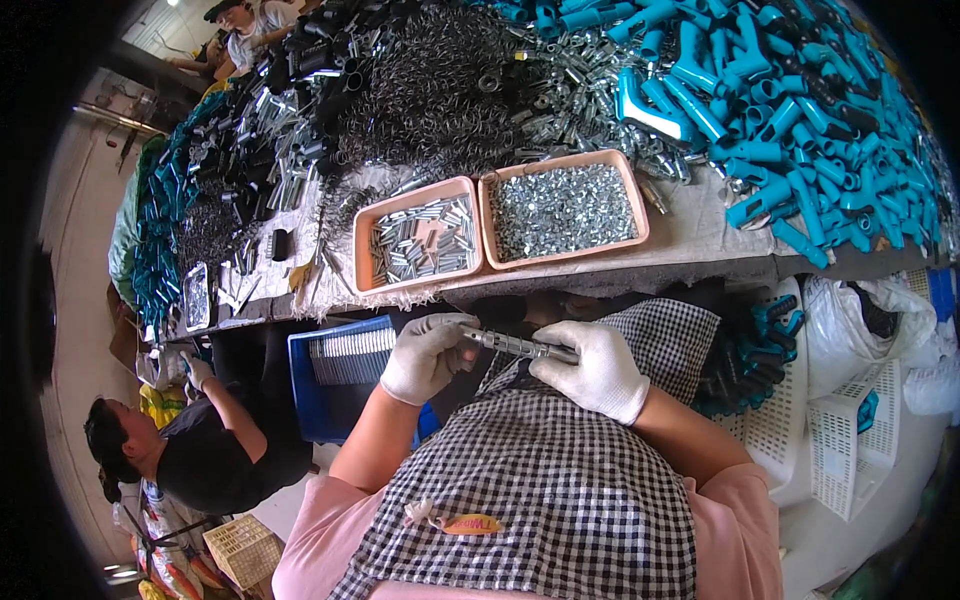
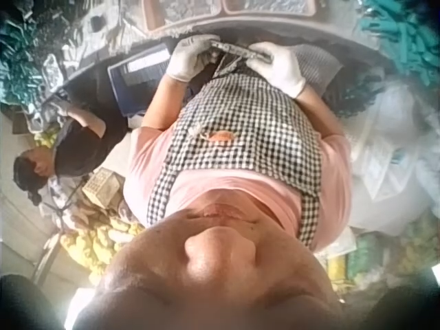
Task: Manually assemble plastic handles by inserting metal components and springs into pre-molded teal and black plastic parts.
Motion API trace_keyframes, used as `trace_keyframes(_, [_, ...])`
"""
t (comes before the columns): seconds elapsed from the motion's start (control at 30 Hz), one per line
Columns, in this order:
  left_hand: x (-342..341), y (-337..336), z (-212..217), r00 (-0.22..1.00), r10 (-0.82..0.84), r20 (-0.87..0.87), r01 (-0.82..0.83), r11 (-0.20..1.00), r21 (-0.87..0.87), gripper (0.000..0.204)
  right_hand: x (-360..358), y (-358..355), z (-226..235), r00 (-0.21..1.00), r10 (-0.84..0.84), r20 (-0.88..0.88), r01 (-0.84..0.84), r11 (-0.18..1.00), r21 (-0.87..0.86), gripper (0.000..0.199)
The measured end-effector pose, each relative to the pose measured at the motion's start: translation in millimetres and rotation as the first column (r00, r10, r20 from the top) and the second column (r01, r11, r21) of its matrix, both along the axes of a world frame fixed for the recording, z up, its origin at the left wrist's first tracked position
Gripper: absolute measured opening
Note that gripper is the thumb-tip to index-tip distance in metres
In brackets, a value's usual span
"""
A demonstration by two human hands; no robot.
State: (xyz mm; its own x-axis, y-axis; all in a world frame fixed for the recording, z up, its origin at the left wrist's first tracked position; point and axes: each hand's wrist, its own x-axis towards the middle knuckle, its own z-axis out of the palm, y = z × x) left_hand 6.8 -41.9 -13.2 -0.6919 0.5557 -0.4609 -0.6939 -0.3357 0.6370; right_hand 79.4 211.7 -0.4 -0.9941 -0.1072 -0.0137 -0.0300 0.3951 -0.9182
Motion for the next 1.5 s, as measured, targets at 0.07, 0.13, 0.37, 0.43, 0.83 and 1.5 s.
trace_keyframes(0.07, [3, 8, 3, 0.994, 0.003, -0.106, -0.022, 0.982, -0.185, 0.026, -1, 2, -2, 1.000, -0.016, -0.022, 0.016, 1.000, 0.006, 0.034])
trace_keyframes(0.13, [6, 18, 9, 0.995, 0.020, -0.100, -0.038, 0.982, -0.186, 0.027, -1, 4, -2, 0.999, -0.031, -0.037, 0.031, 0.999, 0.013, 0.034])
trace_keyframes(0.37, [7, 37, 11, 0.990, -0.073, -0.122, 0.039, 0.964, -0.263, 0.035, -4, 8, -1, 0.998, -0.043, 0.041, 0.045, 0.999, -0.030, 0.034])
trace_keyframes(0.43, [12, 45, 12, 0.986, -0.069, -0.153, 0.026, 0.964, -0.265, 0.035, -4, 7, -2, 0.999, -0.040, 0.019, 0.041, 0.998, -0.046, 0.036])
trace_keyframes(0.83, [2, 73, 34, 0.961, -0.096, -0.258, 0.006, 0.944, -0.329, 0.033, -3, 31, -9, 0.882, -0.007, -0.471, 0.109, 0.976, 0.190, 0.041])
trace_keyframes(1.5, [-222, 337, 63, -0.485, -0.819, -0.307, -0.538, 0.557, -0.633, 0.032, 13, 103, 6, 0.859, -0.466, -0.212, 0.448, 0.885, -0.130, 0.035])
